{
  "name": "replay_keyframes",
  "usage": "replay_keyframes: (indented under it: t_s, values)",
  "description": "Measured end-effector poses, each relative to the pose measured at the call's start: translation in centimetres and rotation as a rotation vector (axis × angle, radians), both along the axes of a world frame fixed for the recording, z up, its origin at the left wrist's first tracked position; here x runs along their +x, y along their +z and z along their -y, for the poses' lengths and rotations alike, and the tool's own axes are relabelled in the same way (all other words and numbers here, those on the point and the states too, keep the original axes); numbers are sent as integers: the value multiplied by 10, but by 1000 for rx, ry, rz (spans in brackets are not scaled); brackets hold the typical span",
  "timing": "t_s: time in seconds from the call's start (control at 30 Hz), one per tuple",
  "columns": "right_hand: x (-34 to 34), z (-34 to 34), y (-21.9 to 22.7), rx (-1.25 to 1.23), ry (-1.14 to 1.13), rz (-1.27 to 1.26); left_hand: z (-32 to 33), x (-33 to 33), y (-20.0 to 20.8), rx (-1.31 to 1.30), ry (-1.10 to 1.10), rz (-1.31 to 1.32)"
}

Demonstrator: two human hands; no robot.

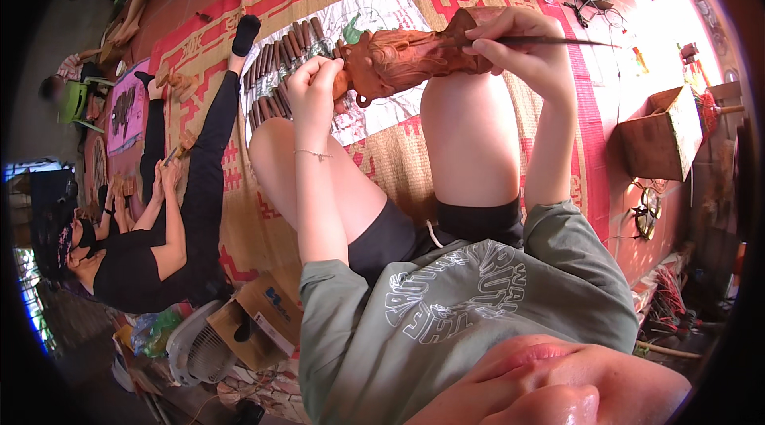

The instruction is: The person sits on a mat and carves a wooden figurine using a chisel and mallet. They repeatedly strike the chisel to shape the wood, rotating the piece to access different surfaces.

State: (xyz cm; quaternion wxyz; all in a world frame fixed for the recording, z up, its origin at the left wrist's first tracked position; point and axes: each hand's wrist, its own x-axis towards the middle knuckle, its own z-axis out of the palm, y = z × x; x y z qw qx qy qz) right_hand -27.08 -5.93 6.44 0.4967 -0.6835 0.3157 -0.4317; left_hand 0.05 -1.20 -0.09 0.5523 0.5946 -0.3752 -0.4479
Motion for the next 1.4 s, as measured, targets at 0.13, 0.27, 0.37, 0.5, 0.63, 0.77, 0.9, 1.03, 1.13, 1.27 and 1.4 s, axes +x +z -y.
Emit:
replay_keyframes:
  t_s: [0.13,0.27,0.37,0.5,0.63,0.77,0.9,1.03,1.13,1.27,1.4]
  values:
    - [8,1,-2,-146,30,-78,6,-2,-2,-20,-28,14]
    - [13,6,-8,-211,41,-71,11,0,-5,-32,-77,7]
    - [14,5,-3,-115,63,-63,12,-2,-5,-16,-62,20]
    - [12,8,6,-125,100,-181,14,-1,-7,-4,-50,33]
    - [11,9,6,-137,115,-204,13,-5,-1,2,-47,36]
    - [20,-1,4,-189,-15,-159,12,-6,-1,8,-46,8]
    - [27,-4,-1,-449,-50,-229,11,-5,-5,-14,-52,0]
    - [36,-8,-8,-422,-119,-231,9,-7,-1,-28,-31,31]
    - [41,-8,-7,-374,-184,-237,8,-7,-1,-51,-29,46]
    - [49,-11,-9,-355,-227,-216,4,-11,7,-27,-1,24]
    - [59,-12,-13,-419,-259,-205,2,-10,7,-11,8,29]
